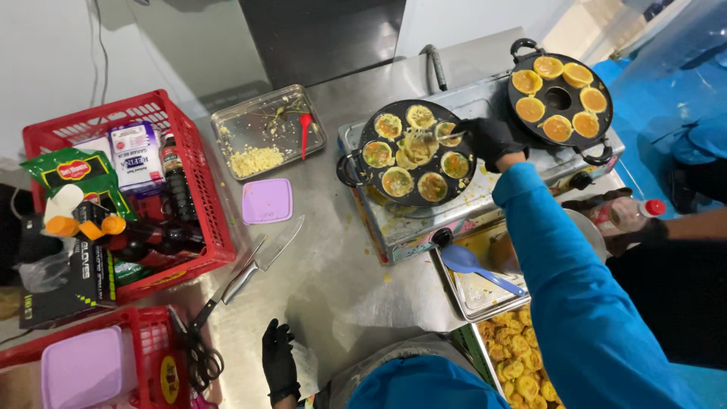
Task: The person pours batter with vegetable pieces from a plastic pitcher into the wells of a multi-hole pan on a portable stove, then uses a small tool to turn and loosen the cooking mini cakes. Finished cakes accumulate in a tray beside the stove while another pan cooks nearby.
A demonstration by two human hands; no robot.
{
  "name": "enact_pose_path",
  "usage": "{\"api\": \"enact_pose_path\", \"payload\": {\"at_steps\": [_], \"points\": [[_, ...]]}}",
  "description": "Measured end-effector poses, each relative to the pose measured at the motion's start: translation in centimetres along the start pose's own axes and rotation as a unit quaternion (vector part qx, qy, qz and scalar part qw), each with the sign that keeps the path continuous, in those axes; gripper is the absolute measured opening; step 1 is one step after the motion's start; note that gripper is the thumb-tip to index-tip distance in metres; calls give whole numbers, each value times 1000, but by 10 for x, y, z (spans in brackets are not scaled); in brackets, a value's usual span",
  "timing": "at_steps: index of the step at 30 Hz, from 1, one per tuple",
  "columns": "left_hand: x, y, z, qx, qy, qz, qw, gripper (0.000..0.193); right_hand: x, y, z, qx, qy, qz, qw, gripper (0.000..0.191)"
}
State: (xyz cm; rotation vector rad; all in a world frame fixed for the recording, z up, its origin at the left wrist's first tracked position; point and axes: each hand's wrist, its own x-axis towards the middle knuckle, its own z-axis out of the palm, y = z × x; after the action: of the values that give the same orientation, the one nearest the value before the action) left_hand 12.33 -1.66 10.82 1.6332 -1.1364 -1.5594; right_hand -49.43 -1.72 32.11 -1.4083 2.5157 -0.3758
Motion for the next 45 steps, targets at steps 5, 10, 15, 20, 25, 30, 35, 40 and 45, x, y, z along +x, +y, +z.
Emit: {"api": "enact_pose_path", "payload": {"at_steps": [5, 10, 15, 20, 25, 30, 35, 40, 45], "points": [[2, 0, 5, -21, -27, 18, 999, 47, 11, 0, 2, -7, 68, -26, 997, 33], [6, 1, 0, 6, -14, 21, 1000, 47, 7, 2, 3, -100, 75, -83, 989, 30], [8, 5, 6, 16, -14, -11, 1000, 48, 6, 1, -6, -169, 212, -154, 950, 23], [14, 10, 13, 10, -34, 12, 999, 48, 23, -16, 12, -248, 214, -156, 932, 24], [27, 9, 7, -1, -18, 24, 1000, 47, 23, -13, 19, -284, 209, -151, 923, 17], [26, 4, 7, 2, -18, 16, 1000, 48, 2, 6, 15, -239, 199, -137, 940, 22], [21, 4, 6, 8, -20, 3, 1000, 49, -28, 15, 11, -152, 154, -115, 970, 32], [21, 4, 4, 31, -17, -3, 999, 48, -40, 20, 16, -72, 163, -85, 980, 35], [20, 5, 2, 8, -15, 11, 1000, 48, -35, 16, 32, 9, 216, -49, 975, 35]]}}
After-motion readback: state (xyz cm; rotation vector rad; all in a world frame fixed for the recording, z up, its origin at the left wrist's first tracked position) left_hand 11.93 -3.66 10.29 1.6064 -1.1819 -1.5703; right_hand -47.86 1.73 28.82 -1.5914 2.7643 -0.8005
